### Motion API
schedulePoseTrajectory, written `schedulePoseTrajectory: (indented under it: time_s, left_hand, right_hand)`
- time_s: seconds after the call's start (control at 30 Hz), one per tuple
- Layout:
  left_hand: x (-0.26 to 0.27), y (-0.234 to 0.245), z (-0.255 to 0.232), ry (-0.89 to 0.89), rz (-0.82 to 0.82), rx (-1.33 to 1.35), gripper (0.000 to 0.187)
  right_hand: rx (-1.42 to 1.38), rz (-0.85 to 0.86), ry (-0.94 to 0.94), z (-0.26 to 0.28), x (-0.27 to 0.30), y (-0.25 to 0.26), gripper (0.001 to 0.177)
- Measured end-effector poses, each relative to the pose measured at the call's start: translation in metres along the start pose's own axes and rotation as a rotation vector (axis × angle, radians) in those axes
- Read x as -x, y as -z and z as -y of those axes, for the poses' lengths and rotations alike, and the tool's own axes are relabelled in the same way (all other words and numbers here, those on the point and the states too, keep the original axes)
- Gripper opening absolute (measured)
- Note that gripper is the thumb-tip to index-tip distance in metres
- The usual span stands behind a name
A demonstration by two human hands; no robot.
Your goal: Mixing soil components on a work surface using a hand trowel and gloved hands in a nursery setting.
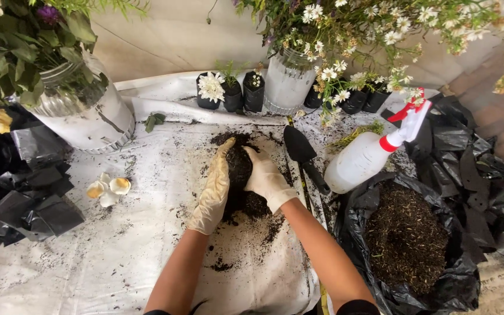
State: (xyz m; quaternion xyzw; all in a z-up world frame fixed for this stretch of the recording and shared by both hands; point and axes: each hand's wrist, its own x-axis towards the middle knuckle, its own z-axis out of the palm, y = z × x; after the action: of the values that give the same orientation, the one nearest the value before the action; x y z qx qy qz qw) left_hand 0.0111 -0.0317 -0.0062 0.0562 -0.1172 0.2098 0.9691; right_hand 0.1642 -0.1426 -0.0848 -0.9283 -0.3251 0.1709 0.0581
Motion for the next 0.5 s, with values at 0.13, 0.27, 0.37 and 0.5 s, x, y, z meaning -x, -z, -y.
schedulePoseTrajectory:
  time_s: [0.13, 0.27, 0.37, 0.5]
  left_hand:
    - [0.003, -0.025, 0.008, -0.176, -0.132, -1.774, 0.058]
    - [-0.001, 0.019, 0.012, -0.063, -0.174, -2.115, 0.056]
    - [-0.013, 0.048, 0.018, 0.045, -0.212, -2.409, 0.057]
    - [-0.047, 0.078, 0.031, 0.235, -0.292, -2.836, 0.061]
  right_hand:
    - [-0.015, 0.030, -0.024, 0.084, 0.104, 0.141, 0.100]
    - [-0.041, 0.157, -0.023, 0.115, 0.131, 0.198, 0.086]
    - [-0.376, 0.179, -0.184, 0.151, 0.172, 0.247, 0.056]
    - [-0.554, 0.202, -0.072, 0.144, 0.184, 0.236, 0.056]
